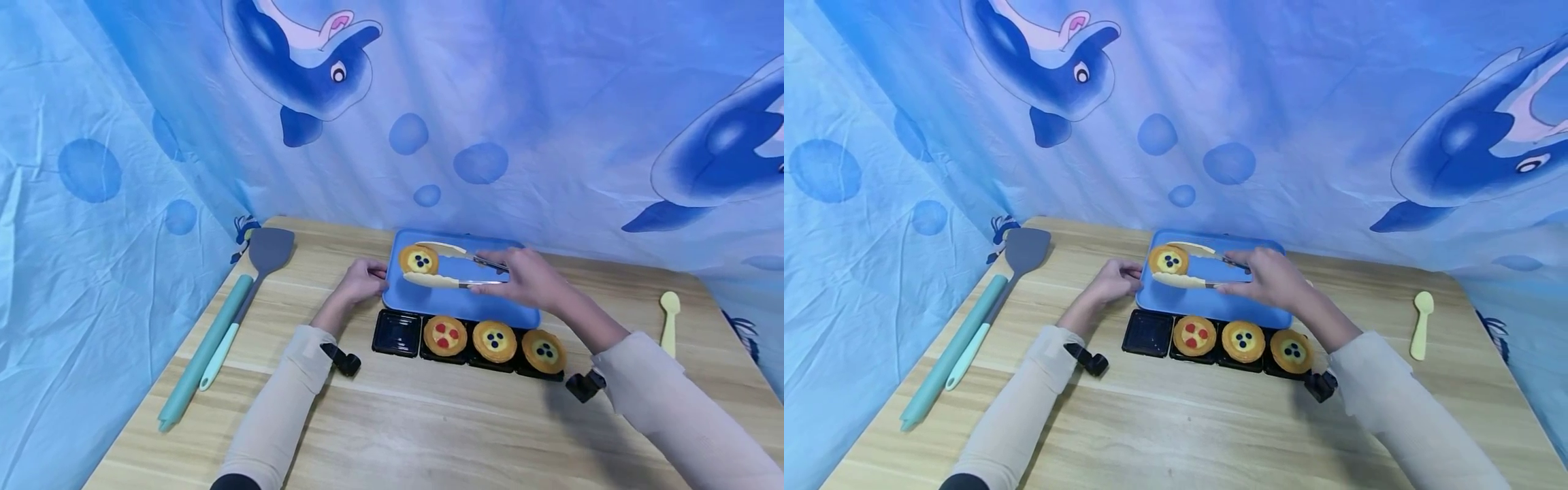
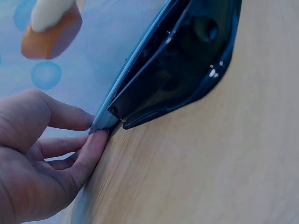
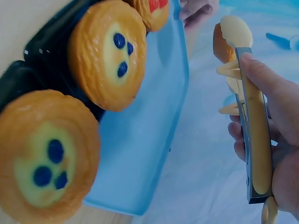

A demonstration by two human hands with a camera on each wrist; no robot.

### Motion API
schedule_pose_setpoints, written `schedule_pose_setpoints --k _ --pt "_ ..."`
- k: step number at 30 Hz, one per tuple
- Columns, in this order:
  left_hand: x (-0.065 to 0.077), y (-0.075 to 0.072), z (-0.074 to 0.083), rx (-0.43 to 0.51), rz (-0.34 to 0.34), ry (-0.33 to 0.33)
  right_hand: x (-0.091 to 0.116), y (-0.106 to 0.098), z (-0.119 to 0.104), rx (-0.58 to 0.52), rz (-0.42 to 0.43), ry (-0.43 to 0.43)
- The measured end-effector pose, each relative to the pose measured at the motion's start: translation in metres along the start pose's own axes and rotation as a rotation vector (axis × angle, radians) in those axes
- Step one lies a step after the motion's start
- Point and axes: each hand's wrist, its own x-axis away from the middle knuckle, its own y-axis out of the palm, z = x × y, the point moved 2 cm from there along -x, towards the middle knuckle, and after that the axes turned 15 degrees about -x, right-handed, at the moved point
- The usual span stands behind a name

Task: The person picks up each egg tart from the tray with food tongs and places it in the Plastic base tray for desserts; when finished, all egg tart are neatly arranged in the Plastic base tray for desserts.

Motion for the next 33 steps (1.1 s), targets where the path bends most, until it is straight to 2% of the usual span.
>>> schedule_pose_setpoints --k 10,25,33 --pt "0.001 -0.003 -0.001 0.006 0.001 -0.001 0.020 0.008 -0.020 0.019 -0.028 -0.097" --pt "0.002 -0.001 0.001 -0.028 0.017 0.010 0.028 0.023 -0.030 -0.017 -0.078 -0.089" --pt "0.002 -0.001 0.001 0.008 0.006 -0.003 0.027 0.037 -0.029 0.008 -0.114 -0.120"
